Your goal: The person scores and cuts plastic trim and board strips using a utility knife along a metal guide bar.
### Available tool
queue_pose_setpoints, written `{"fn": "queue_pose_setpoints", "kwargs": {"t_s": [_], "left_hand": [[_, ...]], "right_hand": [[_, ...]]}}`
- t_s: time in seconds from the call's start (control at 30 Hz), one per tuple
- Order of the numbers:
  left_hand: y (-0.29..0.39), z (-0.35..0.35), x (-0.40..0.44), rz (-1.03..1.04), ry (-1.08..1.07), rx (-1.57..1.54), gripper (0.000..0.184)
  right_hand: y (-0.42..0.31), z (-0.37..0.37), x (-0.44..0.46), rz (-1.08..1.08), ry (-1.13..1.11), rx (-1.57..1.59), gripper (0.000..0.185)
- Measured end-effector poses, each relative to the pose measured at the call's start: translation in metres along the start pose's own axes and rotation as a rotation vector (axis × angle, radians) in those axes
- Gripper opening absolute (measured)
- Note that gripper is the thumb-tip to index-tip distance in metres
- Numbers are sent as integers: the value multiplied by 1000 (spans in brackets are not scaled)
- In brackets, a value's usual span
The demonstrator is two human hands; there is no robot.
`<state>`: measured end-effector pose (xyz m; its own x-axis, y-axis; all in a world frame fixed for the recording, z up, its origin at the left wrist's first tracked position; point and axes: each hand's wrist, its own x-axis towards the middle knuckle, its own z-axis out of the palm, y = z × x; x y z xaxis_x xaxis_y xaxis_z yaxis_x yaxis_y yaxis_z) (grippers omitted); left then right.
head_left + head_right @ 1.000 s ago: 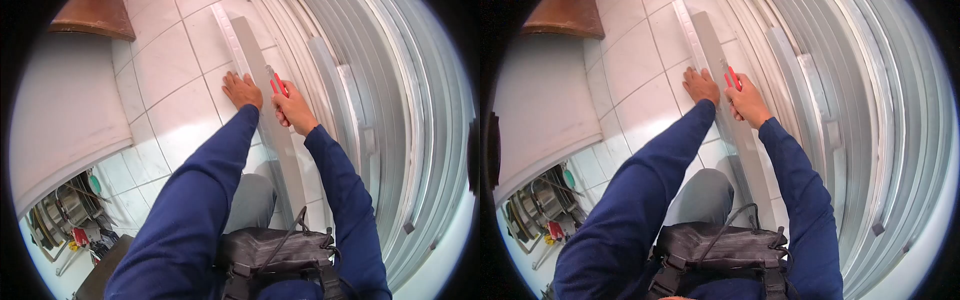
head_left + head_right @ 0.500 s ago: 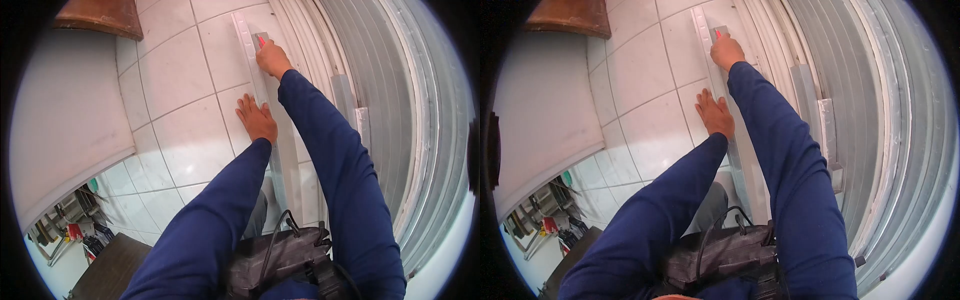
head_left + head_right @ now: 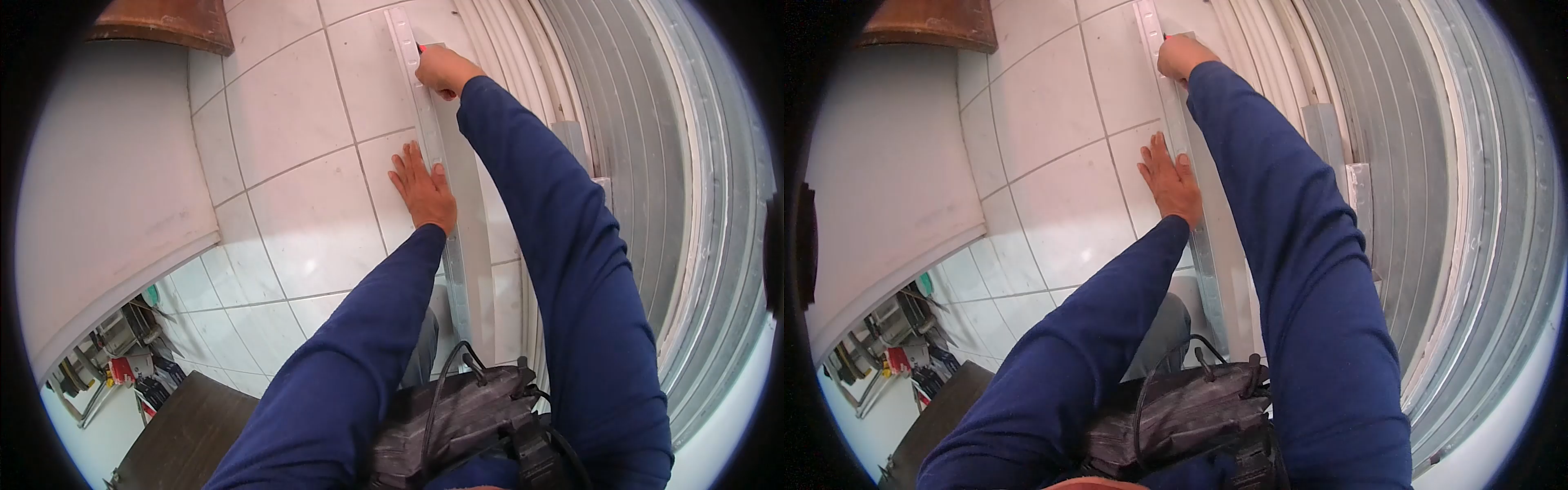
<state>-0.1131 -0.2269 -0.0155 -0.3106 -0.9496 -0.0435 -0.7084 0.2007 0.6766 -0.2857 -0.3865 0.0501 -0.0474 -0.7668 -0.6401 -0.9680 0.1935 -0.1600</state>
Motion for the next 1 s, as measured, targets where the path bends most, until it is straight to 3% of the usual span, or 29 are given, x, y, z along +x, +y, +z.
{"fn": "queue_pose_setpoints", "kwargs": {"t_s": [0.03,0.1,0.23,0.3,0.6,0.7,0.93,1.0], "left_hand": [[0,0,1,1,-1,1,53],[-1,-1,0,49,-14,-37,55],[0,-2,-2,35,-25,-38,54],[1,-2,-1,18,-54,28,55],[-4,2,-3,38,-17,-23,55],[-5,2,-3,23,-15,-43,54],[-2,1,0,-8,-22,-131,54],[-5,4,0,22,4,-103,54]], "right_hand": [[1,0,1,1,1,2,22],[4,7,3,87,237,446,18],[0,12,3,-15,209,117,21],[-1,16,-5,85,217,506,20],[-13,51,-56,175,-22,447,22],[-15,74,-77,62,-13,558,18],[-24,101,-146,189,31,647,24],[-12,97,-155,130,-224,638,32]]}}
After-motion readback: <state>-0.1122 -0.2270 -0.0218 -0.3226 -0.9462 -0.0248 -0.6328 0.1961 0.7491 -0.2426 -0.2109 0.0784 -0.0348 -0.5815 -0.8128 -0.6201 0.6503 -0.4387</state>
